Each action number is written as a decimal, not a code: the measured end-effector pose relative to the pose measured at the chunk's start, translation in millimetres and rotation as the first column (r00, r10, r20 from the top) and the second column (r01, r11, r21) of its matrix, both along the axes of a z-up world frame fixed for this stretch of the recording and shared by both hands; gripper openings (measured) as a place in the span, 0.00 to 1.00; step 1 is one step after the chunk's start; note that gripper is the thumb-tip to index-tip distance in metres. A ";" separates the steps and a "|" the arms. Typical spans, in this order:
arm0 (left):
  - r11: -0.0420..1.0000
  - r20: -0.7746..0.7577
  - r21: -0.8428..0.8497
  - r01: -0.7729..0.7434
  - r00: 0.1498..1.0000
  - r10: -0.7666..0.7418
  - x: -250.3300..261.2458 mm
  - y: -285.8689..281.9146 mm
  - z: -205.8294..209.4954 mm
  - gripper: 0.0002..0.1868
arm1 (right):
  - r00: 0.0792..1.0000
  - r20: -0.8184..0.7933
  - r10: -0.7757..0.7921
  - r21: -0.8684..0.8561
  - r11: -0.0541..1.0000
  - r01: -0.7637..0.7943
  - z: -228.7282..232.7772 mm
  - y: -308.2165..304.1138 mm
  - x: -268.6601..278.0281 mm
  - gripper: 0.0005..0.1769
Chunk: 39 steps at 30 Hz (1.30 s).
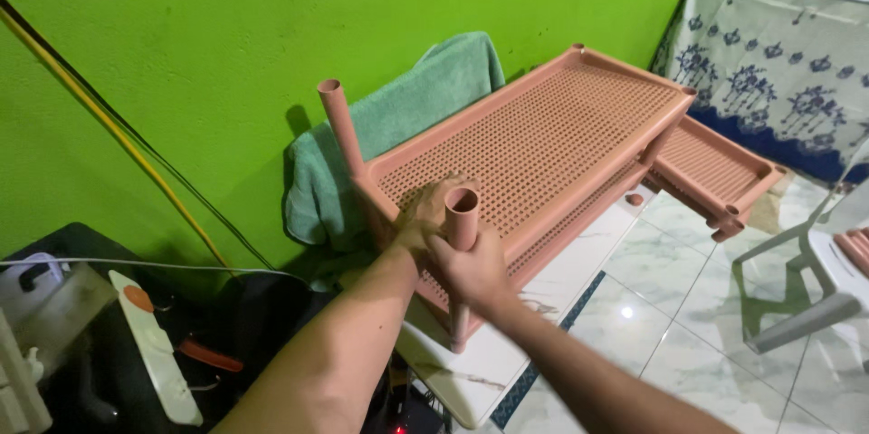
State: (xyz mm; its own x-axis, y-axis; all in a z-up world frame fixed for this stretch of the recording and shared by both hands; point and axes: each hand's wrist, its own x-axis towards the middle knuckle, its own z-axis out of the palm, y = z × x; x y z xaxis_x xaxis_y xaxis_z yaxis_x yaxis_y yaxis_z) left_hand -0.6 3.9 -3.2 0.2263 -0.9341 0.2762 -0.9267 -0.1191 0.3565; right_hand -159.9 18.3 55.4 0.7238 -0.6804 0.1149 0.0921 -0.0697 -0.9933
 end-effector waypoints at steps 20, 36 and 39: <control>0.999 -0.023 0.011 0.039 0.999 -0.038 -3.8 3.0 -0.9 0.11 | 0.978 0.017 -0.208 -0.147 0.967 0.208 -16.5 42.7 -15.7 0.22; 0.975 -0.058 -0.093 -0.201 0.979 0.196 -20.0 7.3 34.0 0.11 | 0.984 0.041 0.171 -0.186 0.969 -0.161 36.8 -80.8 -10.4 0.05; 0.896 -0.147 -0.194 -0.400 0.915 0.376 -16.9 23.9 42.1 0.11 | 0.973 0.071 0.219 -0.149 0.967 -0.207 46.6 -105.8 -32.2 0.18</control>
State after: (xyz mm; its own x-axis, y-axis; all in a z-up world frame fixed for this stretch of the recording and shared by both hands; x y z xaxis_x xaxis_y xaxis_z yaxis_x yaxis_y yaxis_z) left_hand -17.5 27.8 38.9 0.5966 -0.6864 0.4159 -0.7792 -0.3713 0.5049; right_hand -192.1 -87.5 102.0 0.8335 -0.4843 0.2657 0.2042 -0.1768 -0.9628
